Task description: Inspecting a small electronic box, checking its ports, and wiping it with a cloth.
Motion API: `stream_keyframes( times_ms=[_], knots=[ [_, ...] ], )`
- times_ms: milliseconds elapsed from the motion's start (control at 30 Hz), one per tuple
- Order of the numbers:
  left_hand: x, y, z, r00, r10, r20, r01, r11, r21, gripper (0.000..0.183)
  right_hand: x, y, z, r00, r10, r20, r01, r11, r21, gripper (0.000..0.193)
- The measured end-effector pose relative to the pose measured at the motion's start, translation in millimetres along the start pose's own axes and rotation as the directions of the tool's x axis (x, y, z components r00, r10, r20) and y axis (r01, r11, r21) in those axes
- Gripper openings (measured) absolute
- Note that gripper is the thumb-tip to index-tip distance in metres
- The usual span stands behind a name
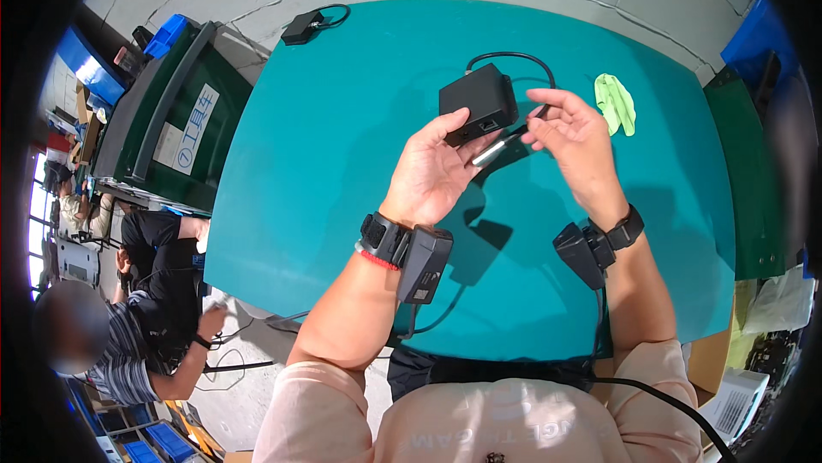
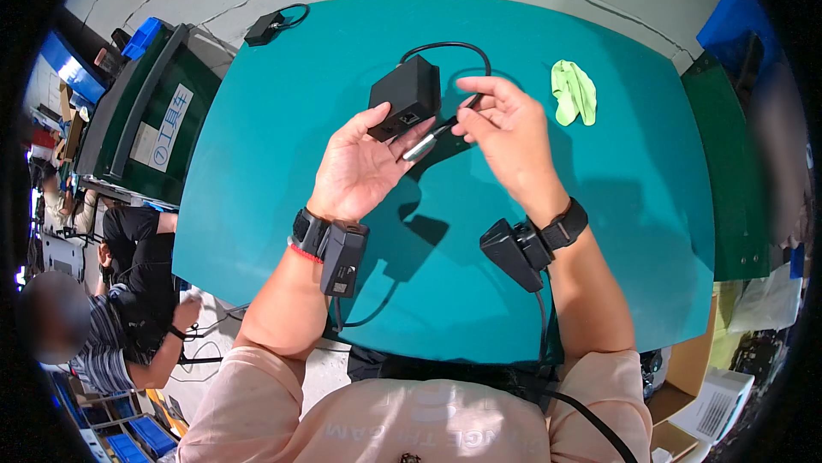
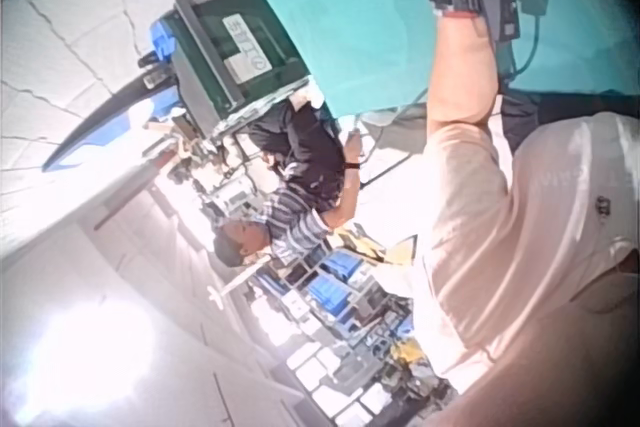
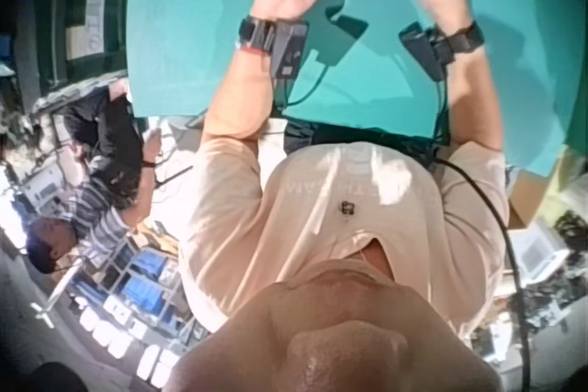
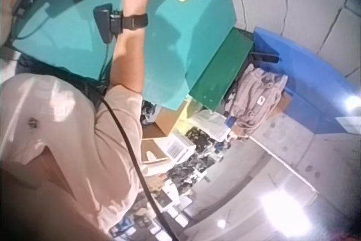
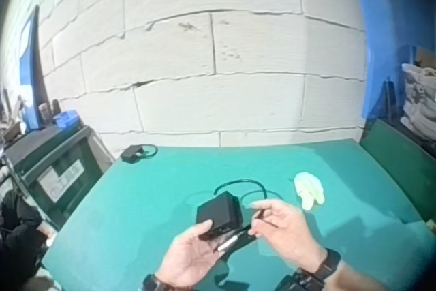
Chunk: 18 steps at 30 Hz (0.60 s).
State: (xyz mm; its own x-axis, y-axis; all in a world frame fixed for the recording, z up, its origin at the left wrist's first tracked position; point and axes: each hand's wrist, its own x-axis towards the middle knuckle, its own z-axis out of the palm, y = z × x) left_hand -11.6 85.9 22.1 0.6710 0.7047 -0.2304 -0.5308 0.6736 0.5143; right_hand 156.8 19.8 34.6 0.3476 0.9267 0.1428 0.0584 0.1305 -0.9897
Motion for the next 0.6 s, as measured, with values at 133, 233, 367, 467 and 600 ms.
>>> stream_keyframes(
  times_ms=[133, 233, 367, 467, 600],
  knots=[
    [-0.7, 1.8, 2.0, 0.997, -0.069, 0.044, 0.070, 0.997, -0.027, 0.032, 0.0, -2.6, -2.6, 0.999, 0.025, 0.032, -0.027, 0.997, 0.071, 0.027],
    [-0.6, 1.6, 0.8, 0.996, -0.083, 0.033, 0.083, 0.997, -0.002, 0.032, -0.2, -5.9, -1.2, 0.996, 0.083, 0.044, -0.088, 0.988, 0.126, 0.027],
    [0.7, 0.2, -1.2, 0.999, -0.032, 0.020, 0.028, 0.985, 0.170, 0.034, -0.7, -10.3, -1.7, 0.978, 0.168, 0.122, -0.195, 0.945, 0.262, 0.033],
    [1.6, -2.0, -0.2, 1.000, -0.005, 0.001, 0.005, 0.952, 0.306, 0.035, -1.3, -8.8, 0.1, 0.969, 0.215, 0.117, -0.235, 0.952, 0.197, 0.039],
    [0.1, -2.7, 3.4, 1.000, 0.016, 0.007, -0.017, 0.927, 0.375, 0.038, -1.7, -3.9, -0.7, 0.955, 0.278, 0.106, -0.296, 0.929, 0.224, 0.040]
  ],
)
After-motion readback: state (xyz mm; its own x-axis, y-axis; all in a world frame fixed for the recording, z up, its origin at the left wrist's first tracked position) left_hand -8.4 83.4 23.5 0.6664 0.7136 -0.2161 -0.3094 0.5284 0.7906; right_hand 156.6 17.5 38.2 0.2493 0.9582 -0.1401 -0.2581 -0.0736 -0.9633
